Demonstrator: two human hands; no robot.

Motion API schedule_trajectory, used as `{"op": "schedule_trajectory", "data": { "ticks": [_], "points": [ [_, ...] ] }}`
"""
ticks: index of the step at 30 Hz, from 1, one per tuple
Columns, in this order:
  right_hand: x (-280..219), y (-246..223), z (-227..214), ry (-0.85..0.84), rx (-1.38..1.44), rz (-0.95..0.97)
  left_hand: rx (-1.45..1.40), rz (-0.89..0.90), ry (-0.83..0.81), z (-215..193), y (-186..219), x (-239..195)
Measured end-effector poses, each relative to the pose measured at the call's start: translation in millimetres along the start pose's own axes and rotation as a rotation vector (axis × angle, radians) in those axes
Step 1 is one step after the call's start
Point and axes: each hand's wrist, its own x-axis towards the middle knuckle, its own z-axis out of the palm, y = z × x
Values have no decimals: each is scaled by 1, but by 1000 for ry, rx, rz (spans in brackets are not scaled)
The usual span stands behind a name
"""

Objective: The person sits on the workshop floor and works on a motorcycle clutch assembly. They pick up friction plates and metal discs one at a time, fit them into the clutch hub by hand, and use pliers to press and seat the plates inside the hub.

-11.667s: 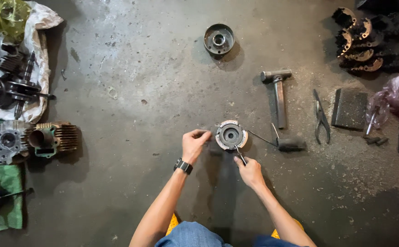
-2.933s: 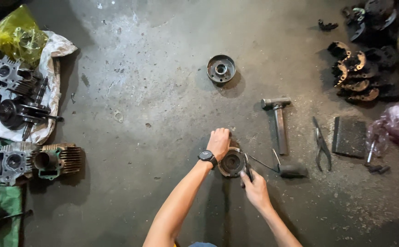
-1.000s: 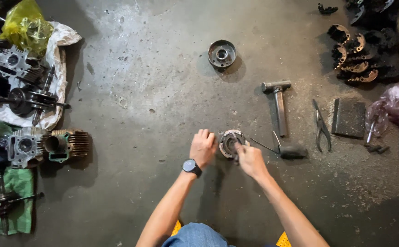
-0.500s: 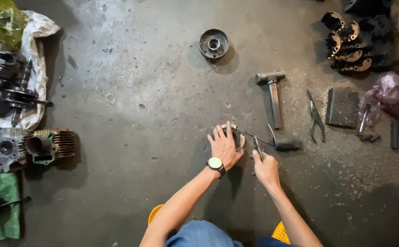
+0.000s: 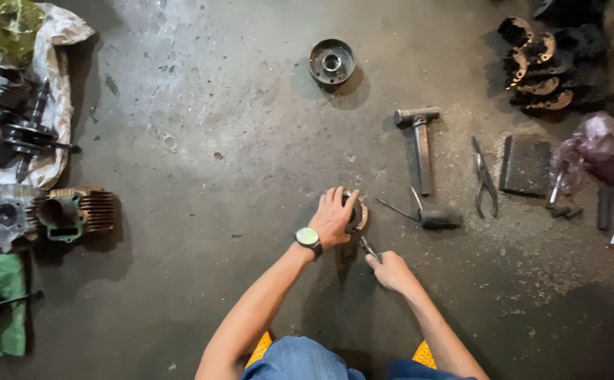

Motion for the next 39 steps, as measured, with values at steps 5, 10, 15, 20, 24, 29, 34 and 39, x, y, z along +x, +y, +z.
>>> {"op": "schedule_trajectory", "data": {
  "ticks": [5, 10, 15, 20, 24, 29, 34, 39],
  "points": [
    [-27, -36, -17, 2, 66, -124, -250, 58, 30, -9, -6, 2],
    [-29, -43, -21, 67, 80, -221, -279, 73, 30, -28, -1, 1],
    [-37, -56, -26, 152, 61, -243, -271, 91, 26, -33, 2, 3],
    [-35, -72, -25, 179, 111, -69, -227, 121, 57, -25, -1, 12],
    [-14, -73, -17, 199, 120, -90, -257, 103, 152, -49, -11, 1],
    [-16, -81, -15, 171, 126, -42, -358, -353, 558, -12, -76, -47],
    [-20, -86, -16, 158, 111, -22, -223, -405, 569, 22, -84, -76],
    [-21, -86, -17, 182, 110, -47, -127, -443, 554, 25, -60, -55]
  ]
}}
